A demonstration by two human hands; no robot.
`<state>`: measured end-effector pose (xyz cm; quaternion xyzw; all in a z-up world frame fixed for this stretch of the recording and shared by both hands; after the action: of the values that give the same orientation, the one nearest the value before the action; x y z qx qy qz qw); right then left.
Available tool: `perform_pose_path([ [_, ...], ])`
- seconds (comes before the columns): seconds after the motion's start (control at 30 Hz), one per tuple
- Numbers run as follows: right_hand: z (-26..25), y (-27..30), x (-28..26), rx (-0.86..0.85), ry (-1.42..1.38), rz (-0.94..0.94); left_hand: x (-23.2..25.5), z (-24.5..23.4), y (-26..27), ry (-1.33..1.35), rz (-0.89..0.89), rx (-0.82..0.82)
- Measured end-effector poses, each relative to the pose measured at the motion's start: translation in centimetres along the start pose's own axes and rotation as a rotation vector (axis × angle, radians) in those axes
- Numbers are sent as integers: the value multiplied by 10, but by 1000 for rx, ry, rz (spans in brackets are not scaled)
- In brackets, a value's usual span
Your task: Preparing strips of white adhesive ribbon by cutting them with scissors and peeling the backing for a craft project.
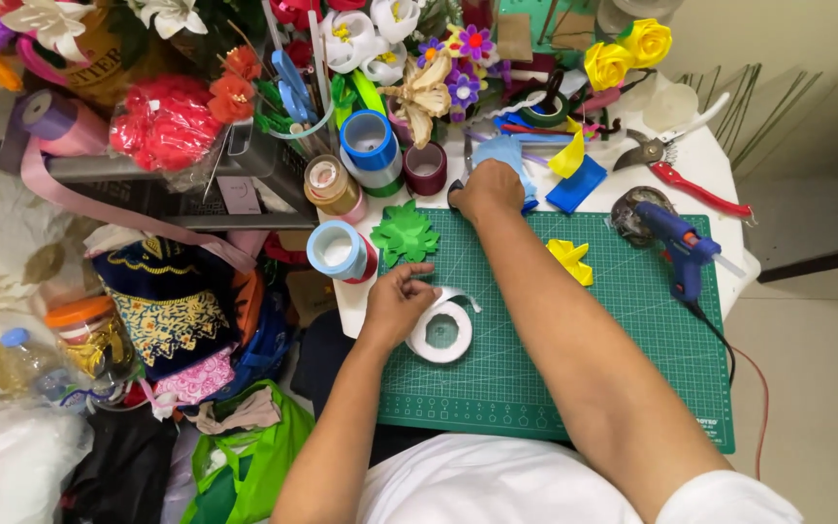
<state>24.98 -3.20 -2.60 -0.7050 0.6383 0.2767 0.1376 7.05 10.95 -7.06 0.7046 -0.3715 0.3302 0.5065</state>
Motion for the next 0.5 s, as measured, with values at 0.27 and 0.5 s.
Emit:
perform_pose_path([
  [0.27,-56,90,61,-97,-217,-106,12,0,0,269,124,-39],
  [0.5,-14,246,191,-266,-1125,-26,23,7,3,469,154,-230],
])
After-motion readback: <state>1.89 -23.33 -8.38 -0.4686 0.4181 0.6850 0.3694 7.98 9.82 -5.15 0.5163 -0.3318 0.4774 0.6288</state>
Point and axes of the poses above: each hand's wrist, its own y-axis away from the middle knuckle, its own z-axis out of the palm, x = y × z, the point moved 3 cm from there along -y, towards the middle knuckle, and after that the axes turned 9 degrees about -z, right-handed, at the moved point
